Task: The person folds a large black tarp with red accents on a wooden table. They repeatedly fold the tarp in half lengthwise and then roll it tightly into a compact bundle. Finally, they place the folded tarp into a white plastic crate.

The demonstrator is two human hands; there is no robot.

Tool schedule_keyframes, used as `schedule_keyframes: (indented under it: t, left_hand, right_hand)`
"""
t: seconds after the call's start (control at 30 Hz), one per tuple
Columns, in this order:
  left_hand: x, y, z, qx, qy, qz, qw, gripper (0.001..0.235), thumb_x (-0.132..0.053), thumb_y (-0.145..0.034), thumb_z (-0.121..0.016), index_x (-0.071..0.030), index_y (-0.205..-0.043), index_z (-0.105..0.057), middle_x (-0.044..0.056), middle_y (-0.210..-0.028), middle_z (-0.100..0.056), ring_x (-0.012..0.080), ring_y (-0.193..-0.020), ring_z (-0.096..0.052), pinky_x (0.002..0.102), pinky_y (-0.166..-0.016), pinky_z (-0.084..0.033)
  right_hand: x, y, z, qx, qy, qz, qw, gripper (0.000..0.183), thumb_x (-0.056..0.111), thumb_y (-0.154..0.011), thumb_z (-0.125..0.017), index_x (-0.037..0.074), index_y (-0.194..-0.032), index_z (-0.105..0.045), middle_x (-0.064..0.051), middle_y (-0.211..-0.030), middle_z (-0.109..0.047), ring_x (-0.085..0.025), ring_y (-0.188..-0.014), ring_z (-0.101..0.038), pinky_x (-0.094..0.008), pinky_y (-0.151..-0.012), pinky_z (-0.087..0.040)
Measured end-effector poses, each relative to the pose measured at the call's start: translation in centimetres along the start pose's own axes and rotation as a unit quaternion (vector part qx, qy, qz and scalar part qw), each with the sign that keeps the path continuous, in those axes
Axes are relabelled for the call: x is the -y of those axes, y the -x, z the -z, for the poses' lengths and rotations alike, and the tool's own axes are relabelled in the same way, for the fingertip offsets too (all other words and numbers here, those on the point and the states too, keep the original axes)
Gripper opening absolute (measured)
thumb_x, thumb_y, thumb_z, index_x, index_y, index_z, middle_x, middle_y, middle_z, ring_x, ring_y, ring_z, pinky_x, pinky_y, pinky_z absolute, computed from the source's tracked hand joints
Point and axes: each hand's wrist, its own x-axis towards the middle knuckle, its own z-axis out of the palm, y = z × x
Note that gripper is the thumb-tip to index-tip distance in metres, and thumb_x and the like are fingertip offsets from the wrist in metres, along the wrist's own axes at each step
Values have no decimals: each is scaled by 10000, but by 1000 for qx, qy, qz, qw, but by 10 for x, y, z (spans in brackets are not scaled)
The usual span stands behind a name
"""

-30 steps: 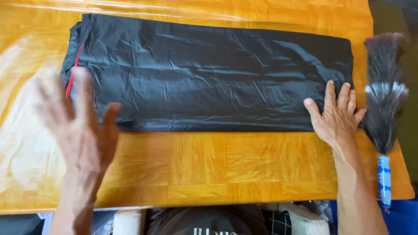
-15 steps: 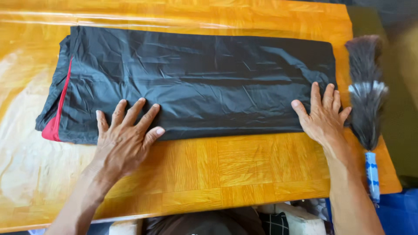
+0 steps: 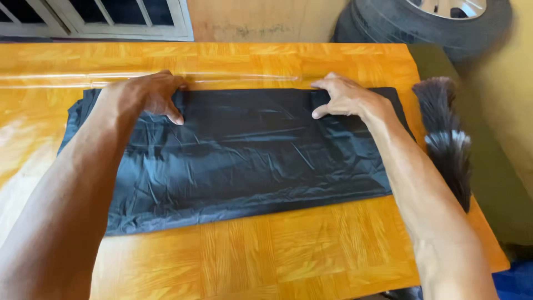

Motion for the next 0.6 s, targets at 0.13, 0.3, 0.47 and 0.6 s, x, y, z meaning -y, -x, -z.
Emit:
schedule_keyframes:
  t: [0.13,0.3,0.47,0.6]
  left_hand:
    - [-24,22,15,31,-36,19,999,871,-327,-642,-1022,-85,-1375,-616,180,-1263,-724,445,-1208,-647,501,-978,-487]
    - [-28,17,19,67,-24,39,997,812,-305,-667,-1004,-160,-1373,-631,135,-1328,-711,422,-1272,-614,490,-1011,-463]
    - [-21,13,21,86,-64,7,994,755,-321,-691,-961,-258,-1380,-660,78,-1288,-752,398,-1244,-639,494,-1018,-469]
    - [17,12,48,-41,-124,-49,990,554,-363,-686,-958,-80,-1115,-752,145,-964,-811,341,-885,-762,453,-766,-577]
  right_hand:
    - [17,1,13,78,-6,-76,994,837,297,-677,-895,177,-1427,-543,-112,-1458,-593,-339,-1332,-556,-459,-1087,-423]
    - [34,5,29,139,1,-130,982,679,321,-706,-879,123,-1276,-568,-79,-1299,-600,-303,-1168,-554,-461,-934,-403]
    - [41,15,51,189,35,-127,973,366,231,-789,-800,78,-1118,-756,-98,-1025,-802,-300,-878,-714,-425,-779,-488]
    - [47,64,88,18,39,-57,997,302,217,-813,-833,79,-1073,-764,-130,-863,-745,-273,-797,-654,-415,-721,-456]
